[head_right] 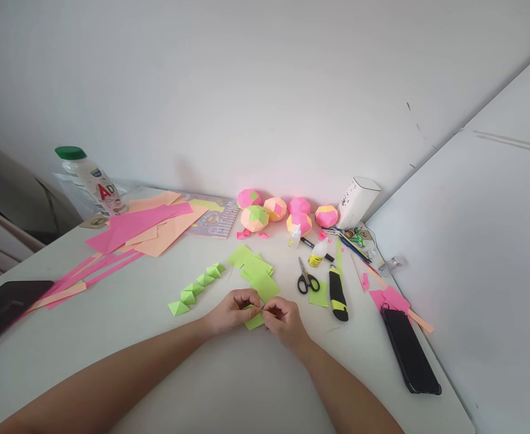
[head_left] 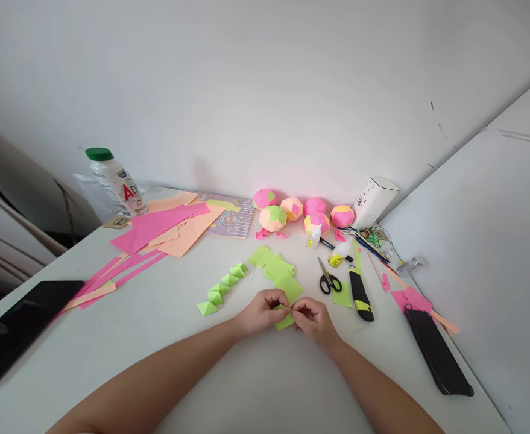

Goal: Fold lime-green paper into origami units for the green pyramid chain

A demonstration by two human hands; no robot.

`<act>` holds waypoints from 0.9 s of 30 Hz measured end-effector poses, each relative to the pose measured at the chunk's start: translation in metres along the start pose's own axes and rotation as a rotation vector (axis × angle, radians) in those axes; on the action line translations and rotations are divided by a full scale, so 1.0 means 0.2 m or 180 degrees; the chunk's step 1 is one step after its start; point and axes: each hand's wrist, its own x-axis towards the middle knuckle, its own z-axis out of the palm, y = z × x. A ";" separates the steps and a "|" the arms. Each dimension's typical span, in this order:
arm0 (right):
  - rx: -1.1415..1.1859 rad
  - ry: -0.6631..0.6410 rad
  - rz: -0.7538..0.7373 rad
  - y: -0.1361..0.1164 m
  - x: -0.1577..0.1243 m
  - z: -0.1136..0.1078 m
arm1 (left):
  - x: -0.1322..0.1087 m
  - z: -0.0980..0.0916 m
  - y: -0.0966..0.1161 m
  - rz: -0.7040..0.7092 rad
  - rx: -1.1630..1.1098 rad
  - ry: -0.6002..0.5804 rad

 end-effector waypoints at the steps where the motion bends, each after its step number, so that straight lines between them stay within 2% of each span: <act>1: 0.0056 0.0034 0.0014 0.00 0.00 0.00 | 0.00 0.00 0.00 -0.0017 -0.0027 0.0037; 7: 0.0528 0.0196 0.0065 0.02 0.01 -0.01 | 0.01 -0.01 0.01 -0.0124 -0.0393 0.0318; 11: 0.0261 0.0082 0.0065 0.02 0.01 -0.01 | 0.01 -0.01 0.02 -0.0088 -0.0169 0.0372; 18: 0.0068 -0.0028 0.0002 0.03 0.00 -0.01 | 0.00 -0.01 0.03 -0.0068 0.0123 0.0245; 24: 0.0355 0.0321 -0.0012 0.04 0.00 -0.02 | 0.01 0.00 0.01 -0.0218 -0.0513 0.0348; 27: 0.0453 0.0365 -0.0012 0.04 0.00 -0.02 | 0.01 0.00 0.00 -0.0275 -0.0740 0.0413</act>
